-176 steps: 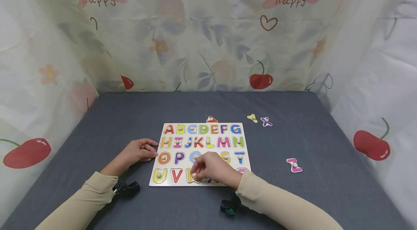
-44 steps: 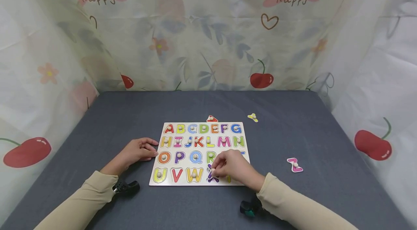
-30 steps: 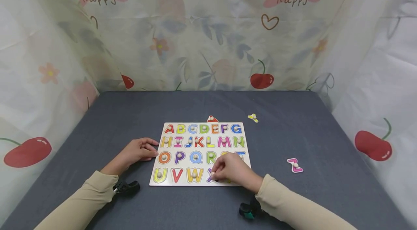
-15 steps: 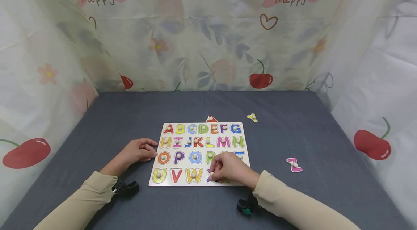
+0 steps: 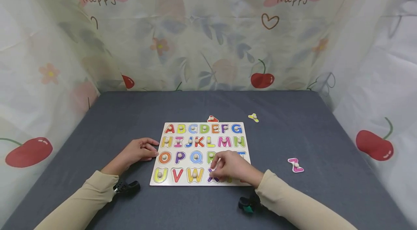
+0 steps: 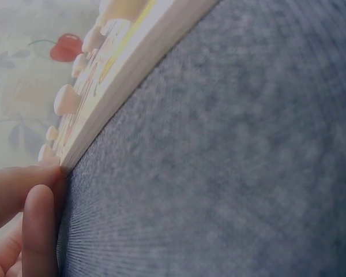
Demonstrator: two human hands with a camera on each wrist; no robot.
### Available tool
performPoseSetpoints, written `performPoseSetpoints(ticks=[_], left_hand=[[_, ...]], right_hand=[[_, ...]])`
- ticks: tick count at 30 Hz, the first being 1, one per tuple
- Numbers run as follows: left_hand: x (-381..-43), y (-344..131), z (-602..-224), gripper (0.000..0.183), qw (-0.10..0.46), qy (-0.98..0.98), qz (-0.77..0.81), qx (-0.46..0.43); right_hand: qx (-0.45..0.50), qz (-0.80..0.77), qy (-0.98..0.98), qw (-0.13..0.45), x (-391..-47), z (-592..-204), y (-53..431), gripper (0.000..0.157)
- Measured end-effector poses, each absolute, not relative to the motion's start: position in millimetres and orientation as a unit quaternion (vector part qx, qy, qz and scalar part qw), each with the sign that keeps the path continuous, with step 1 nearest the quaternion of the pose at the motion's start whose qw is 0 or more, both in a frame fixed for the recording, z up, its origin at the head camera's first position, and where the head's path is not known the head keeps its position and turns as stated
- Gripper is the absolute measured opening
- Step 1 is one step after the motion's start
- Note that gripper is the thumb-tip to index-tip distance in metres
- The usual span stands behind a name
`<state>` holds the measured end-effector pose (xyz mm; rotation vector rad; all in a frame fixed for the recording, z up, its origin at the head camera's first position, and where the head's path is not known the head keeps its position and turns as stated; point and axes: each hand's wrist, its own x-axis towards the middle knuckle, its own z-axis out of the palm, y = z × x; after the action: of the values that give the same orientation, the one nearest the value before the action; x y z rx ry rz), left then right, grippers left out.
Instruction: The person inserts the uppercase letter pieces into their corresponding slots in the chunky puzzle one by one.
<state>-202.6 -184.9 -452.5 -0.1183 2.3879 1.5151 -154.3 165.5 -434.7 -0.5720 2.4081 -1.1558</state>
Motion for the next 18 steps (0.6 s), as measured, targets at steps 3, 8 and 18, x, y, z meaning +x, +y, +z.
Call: performPoseSetpoints(ticks=[3, 8, 18], left_hand=[[-202.5, -186.0, -452.9, 0.043, 0.155, 0.831, 0.533, -0.038], [-202.1, -185.7, -452.3, 0.043, 0.153, 0.834, 0.529, -0.037], [-202.8, -185.4, -453.3, 0.043, 0.156, 0.831, 0.532, -0.036]], right_hand=[[-0.201, -0.42, 0.86, 0.208, -155.1, -433.7, 166.6, 0.021], [-0.166, -0.436, 0.861, 0.205, -159.3, -422.8, 172.8, 0.021], [-0.089, -0.505, 0.847, 0.136, -221.8, -396.6, 224.6, 0.038]])
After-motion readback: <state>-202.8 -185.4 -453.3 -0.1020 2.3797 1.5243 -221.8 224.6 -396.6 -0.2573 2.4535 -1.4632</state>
